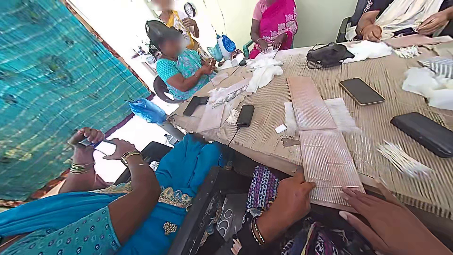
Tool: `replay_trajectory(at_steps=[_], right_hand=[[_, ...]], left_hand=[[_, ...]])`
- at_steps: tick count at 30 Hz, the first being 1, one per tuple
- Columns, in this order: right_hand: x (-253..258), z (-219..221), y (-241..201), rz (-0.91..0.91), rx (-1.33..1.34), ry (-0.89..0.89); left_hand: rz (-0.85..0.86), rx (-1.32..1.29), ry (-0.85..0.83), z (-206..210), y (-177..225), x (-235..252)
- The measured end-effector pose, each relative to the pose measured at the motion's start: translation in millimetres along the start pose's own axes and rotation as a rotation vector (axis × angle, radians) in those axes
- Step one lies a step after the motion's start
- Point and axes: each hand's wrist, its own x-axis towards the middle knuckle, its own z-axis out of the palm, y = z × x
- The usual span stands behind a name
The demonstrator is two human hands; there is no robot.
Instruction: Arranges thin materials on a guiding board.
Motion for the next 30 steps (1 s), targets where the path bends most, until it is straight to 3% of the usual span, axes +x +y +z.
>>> replay_trajectory(at_steps=[2, 3, 7, 11, 17, 21, 25, 30], right_hand=[[13, 22, 5, -0.013, -0.044, 0.342], [21, 32, 8, 0.0, -0.079, 0.392], [25, 54, 6, 0.063, -0.132, 0.207], [5, 38, -10, 0.051, -0.117, 0.136], [16, 43, 10, 0.025, -0.163, 0.447], [20, 37, 0, 0.032, -0.288, 0.429], [28, 44, -16, -0.039, -0.405, 0.457], [24, 40, -11, -0.105, -0.345, 0.413]], left_hand=[[0.024, 0.014, 0.076, 4, -2, -1], [0.021, 0.02, 0.093, 4, -3, 0], [-0.024, 0.041, 0.05, 2, -4, 1], [0.044, 0.045, 0.086, 3, -7, -15], [0.075, 0.043, 0.164, 4, -7, -23], [0.031, 0.057, 0.049, -4, 5, -25], [0.052, 0.133, 0.041, -11, 4, -25], [0.059, 0.15, 0.037, -11, 7, -19]])
